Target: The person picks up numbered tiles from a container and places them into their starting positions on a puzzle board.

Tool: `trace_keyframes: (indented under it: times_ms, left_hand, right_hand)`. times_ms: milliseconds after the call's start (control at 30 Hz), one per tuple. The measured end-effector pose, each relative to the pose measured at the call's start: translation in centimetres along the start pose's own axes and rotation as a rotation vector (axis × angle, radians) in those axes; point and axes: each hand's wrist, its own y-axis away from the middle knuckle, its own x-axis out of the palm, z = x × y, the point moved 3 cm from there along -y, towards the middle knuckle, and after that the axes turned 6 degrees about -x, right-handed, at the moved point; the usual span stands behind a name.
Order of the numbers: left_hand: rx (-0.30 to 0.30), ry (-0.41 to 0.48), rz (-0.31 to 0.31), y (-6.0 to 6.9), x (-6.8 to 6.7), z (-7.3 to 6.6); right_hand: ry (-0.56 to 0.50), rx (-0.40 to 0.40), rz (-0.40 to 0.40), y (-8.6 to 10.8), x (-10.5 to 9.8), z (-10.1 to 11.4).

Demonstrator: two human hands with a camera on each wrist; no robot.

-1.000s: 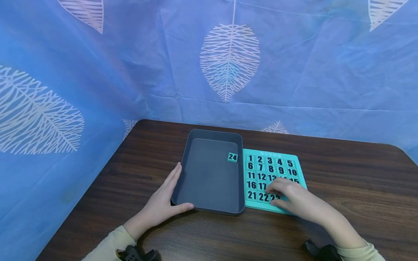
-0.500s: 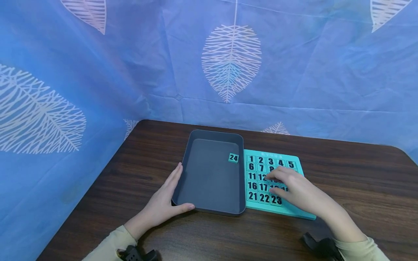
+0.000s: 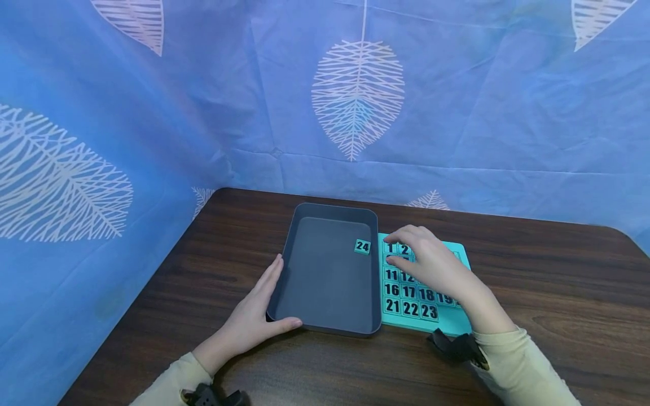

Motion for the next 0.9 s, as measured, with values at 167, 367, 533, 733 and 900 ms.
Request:
trace_keyframes:
  times_ms: [167, 367, 533, 733, 900]
  left_hand:
    - [-0.002, 0.003, 0.001, 0.0, 0.0, 0.1]
    - [0.007, 0.008, 0.002, 0.0, 0.0, 0.1]
    - [0.013, 0.009, 0.007, -0.1, 0.0, 0.0]
    - [-0.004, 0.007, 0.009, -0.1, -0.1, 0.0]
    - [-0.004, -0.007, 0.001, 0.0, 0.0, 0.1]
  right_hand:
    - [-0.055, 0.027, -0.007, -2.4, 1.5, -0.3]
    - [-0.072, 0.034, 0.016, -4.6, 3.5, -0.9]
    - [-0.027, 0.029, 0.065, -5.2, 4.9, -1.3]
    - [0.050, 0.008, 0.111, -5.2, 6.0, -1.3]
    - [0.105, 0.005, 0.106, -5.4, 6.7, -1.1]
